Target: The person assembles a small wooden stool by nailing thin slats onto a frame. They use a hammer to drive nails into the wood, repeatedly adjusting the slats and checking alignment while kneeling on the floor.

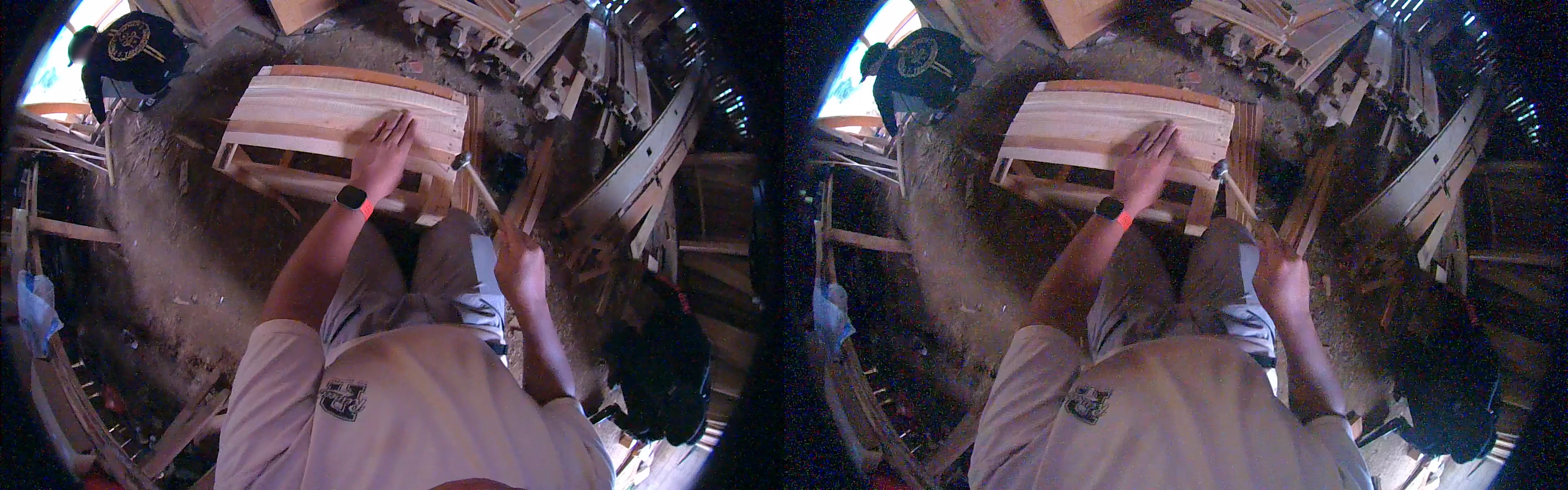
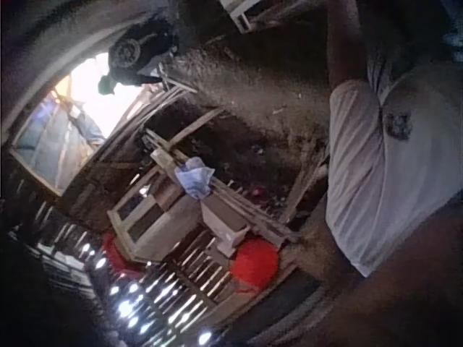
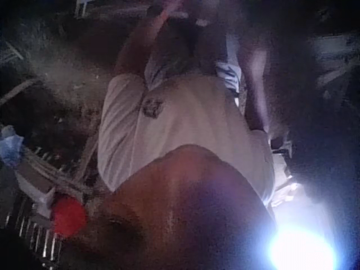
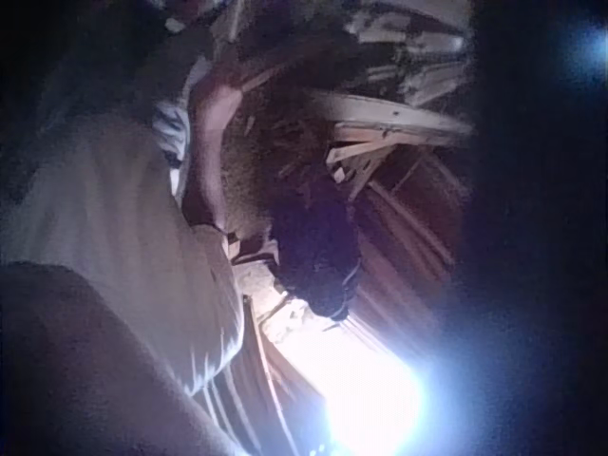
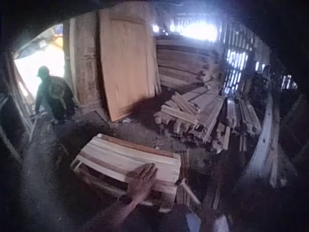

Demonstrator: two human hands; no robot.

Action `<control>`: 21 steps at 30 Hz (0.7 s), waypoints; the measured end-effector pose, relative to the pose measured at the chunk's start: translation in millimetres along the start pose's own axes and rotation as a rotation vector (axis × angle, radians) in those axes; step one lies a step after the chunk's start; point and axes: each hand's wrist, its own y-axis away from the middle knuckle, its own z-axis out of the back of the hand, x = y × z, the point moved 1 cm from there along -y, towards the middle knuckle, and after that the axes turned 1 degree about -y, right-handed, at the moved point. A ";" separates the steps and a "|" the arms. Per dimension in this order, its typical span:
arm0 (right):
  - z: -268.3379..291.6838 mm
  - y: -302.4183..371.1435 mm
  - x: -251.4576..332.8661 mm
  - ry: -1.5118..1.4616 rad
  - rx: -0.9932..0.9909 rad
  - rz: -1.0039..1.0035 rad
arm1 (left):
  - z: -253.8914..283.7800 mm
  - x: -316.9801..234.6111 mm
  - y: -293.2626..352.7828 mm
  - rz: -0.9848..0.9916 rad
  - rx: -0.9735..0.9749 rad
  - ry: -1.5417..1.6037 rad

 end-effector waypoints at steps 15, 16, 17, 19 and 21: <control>39.1 -0.9 23.8 -0.271 -0.325 -0.074 | 5.4 -2.2 1.7 0.048 0.035 0.088; 33.5 2.5 21.6 -0.268 -0.375 -0.056 | 3.8 -0.7 2.1 0.045 0.023 0.085; 22.7 5.8 14.5 -0.261 -0.426 -0.041 | 4.6 -1.2 -0.7 0.039 0.010 0.085; 0.0 1.1 0.7 0.047 -0.092 0.211 | 5.8 -2.6 -1.0 0.031 0.045 0.056; -9.4 4.7 -5.2 -0.052 0.077 -0.099 | 5.7 -4.1 -1.4 0.026 0.053 0.056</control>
